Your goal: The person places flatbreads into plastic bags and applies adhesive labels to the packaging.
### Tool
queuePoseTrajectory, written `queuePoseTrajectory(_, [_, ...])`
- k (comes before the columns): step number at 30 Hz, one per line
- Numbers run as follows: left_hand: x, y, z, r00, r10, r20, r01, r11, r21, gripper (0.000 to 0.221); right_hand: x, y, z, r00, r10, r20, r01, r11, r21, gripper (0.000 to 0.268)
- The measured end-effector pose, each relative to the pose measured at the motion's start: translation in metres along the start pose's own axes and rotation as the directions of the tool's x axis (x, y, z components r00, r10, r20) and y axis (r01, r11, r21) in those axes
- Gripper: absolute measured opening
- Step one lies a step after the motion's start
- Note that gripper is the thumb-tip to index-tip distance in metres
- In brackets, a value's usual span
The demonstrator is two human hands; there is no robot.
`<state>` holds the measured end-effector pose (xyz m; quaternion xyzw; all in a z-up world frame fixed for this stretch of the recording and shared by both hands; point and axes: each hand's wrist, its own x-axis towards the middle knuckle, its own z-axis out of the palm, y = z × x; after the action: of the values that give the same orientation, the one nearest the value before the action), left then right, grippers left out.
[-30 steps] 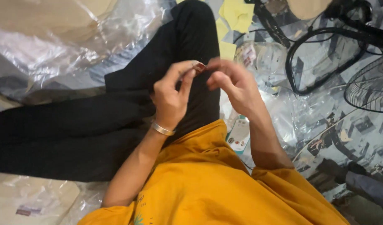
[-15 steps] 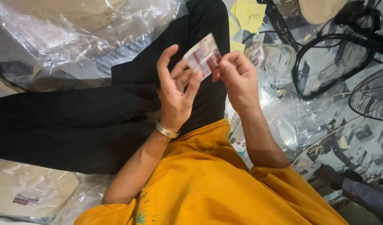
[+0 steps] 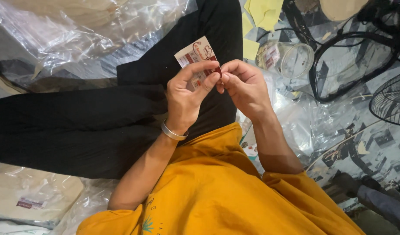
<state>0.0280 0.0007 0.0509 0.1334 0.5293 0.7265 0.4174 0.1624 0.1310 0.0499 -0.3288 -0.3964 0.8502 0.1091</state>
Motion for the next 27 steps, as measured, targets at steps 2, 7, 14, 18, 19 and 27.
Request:
queuePoseTrajectory(2, [-0.002,0.005,0.002,0.999,0.04,0.004,-0.04,0.998,0.058,0.021,-0.002,0.001,-0.003,1.0,-0.002,-0.011,0.002,1.0,0.01,0.012])
queuePoseTrajectory(7, [-0.004,0.011,0.003,0.999,0.035,-0.015,-0.034,0.995,0.089,0.019,-0.003,0.004,-0.003,1.0,-0.014,-0.004,0.014,1.0,0.016,0.013])
queuePoseTrajectory(14, [-0.006,0.007,0.004,1.0,0.031,-0.002,-0.031,0.998,0.054,0.018,-0.001,0.012,0.006,0.995,-0.092,-0.04,0.089,0.994,-0.067,0.009])
queuePoseTrajectory(18, [-0.008,-0.003,0.004,0.998,0.047,-0.042,-0.048,0.999,-0.024,0.016,-0.001,0.008,0.02,0.984,-0.147,-0.097,0.114,0.953,-0.28,0.008])
queuePoseTrajectory(19, [-0.008,-0.004,0.005,0.998,0.046,-0.043,-0.047,0.999,-0.023,0.016,-0.002,0.007,0.022,0.984,-0.146,-0.097,0.114,0.953,-0.279,0.008])
queuePoseTrajectory(27, [-0.013,-0.011,0.013,0.987,0.124,-0.1,-0.117,0.99,0.077,0.016,-0.004,0.007,0.02,0.978,-0.18,-0.106,0.13,0.922,-0.363,0.006])
